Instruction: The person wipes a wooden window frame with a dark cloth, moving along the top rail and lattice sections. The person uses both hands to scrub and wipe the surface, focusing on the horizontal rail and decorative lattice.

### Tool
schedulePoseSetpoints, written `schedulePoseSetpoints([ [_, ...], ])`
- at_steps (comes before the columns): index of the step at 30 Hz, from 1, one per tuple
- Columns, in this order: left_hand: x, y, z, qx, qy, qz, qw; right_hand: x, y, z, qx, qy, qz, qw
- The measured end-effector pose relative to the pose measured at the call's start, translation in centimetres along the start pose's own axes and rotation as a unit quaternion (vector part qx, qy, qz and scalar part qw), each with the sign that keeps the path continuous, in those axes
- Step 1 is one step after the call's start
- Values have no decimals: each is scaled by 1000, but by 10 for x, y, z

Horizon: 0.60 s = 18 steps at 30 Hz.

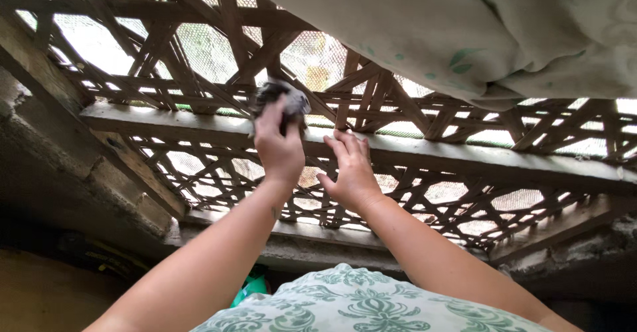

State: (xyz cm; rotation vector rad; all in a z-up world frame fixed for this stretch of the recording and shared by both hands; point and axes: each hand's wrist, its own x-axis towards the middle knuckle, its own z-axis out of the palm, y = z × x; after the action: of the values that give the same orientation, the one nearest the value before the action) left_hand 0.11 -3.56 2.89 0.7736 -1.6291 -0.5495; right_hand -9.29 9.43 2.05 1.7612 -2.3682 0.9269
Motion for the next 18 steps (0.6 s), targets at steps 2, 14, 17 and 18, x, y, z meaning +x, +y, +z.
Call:
schedulePoseSetpoints([
  [2,-8,5,-4,-5,-10,25,1000,-5,3,-1,6,-12,-4,1000],
  [14,-12,24,25,97,-17,95,991,-1,30,-14,127,0,-55,990],
  [17,-31,28,28,53,-75,81,992,-9,44,-23,173,115,-3,978],
  [18,-28,27,27,30,-44,91,994,-15,50,-26,142,129,-6,981],
])
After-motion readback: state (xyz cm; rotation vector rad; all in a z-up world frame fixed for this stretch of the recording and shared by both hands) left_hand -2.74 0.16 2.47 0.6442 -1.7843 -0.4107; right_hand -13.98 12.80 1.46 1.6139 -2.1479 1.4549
